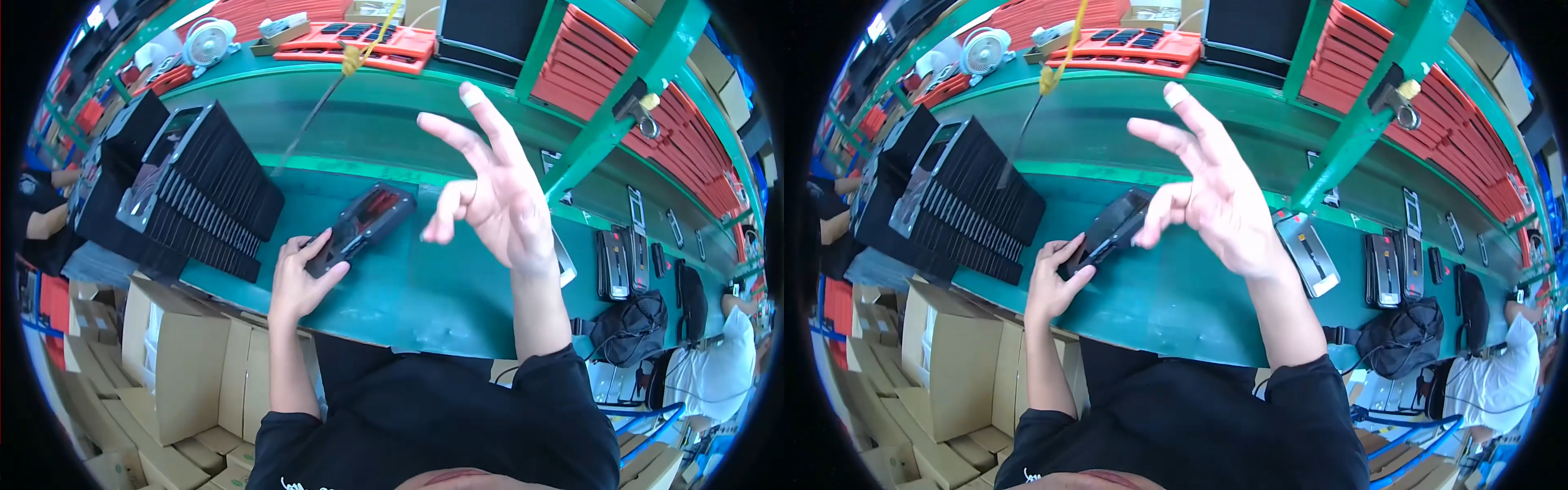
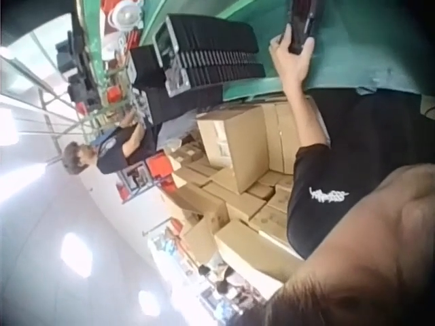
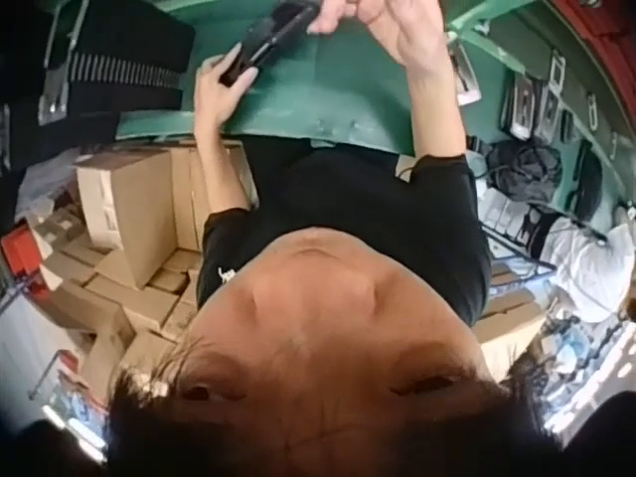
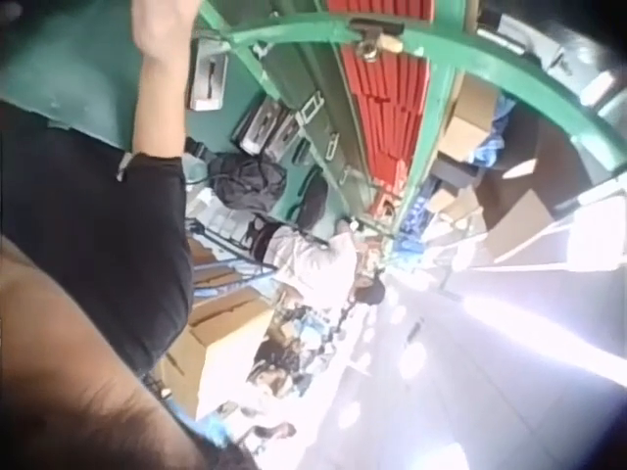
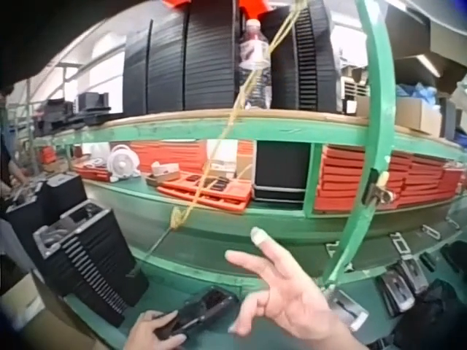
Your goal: Assembling components into electronic enclosures on a factory production line.
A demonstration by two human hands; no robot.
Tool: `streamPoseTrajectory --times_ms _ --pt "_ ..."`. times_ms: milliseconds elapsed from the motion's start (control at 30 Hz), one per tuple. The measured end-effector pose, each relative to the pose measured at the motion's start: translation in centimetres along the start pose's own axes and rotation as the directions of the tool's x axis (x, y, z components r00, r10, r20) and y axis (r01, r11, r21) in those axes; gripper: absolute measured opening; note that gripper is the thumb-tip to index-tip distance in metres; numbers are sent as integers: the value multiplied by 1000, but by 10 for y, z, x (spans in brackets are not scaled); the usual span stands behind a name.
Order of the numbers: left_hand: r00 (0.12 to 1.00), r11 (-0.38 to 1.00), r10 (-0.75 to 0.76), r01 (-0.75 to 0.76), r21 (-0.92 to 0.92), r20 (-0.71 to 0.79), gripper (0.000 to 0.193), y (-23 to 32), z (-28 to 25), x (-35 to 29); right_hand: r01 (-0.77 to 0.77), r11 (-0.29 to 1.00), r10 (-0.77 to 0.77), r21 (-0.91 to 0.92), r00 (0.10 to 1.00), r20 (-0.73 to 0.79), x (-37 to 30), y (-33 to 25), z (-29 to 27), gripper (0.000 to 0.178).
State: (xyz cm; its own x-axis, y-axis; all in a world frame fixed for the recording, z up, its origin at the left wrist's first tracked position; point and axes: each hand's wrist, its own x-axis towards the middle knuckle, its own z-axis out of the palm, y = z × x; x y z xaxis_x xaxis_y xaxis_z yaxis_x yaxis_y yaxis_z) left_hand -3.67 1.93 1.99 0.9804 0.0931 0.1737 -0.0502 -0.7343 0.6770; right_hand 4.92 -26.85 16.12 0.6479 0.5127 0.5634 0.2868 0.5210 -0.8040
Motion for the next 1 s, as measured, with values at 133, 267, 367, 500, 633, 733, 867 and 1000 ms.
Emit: streamPoseTrajectory --times_ms 133,267,367,500,633,733,867,1000 --pt "998 996 46 -42 79 -50 68 5 3 -2 -98 992 105 -78 991 87 -5 -11 18 115" --pt "999 996 24 -21 91 -32 68 6 2 -4 -86 968 92 238 996 -15 -9 -7 33 97" --pt "999 996 33 -30 86 -33 64 2 0 -4 70 793 -106 606 994 23 -16 -2 28 51" --pt "1000 999 -26 25 -19 -13 62 2 -7 7 -51 856 -86 514 967 239 -20 11 22 54" --pt "998 992 -66 68 -109 18 62 0 -7 11 -425 893 389 147 894 223 -20 80 22 58" --pt "998 991 -69 70 -114 9 62 0 -7 5 -493 866 474 84 863 176 -25 136 14 60" --pt "999 998 -20 17 -64 -41 64 -1 -1 2 -510 860 510 -27 854 104 -46 165 25 59" --pt "996 999 40 -39 22 -76 64 -5 2 -2 -505 839 450 204 854 261 -38 148 18 58"
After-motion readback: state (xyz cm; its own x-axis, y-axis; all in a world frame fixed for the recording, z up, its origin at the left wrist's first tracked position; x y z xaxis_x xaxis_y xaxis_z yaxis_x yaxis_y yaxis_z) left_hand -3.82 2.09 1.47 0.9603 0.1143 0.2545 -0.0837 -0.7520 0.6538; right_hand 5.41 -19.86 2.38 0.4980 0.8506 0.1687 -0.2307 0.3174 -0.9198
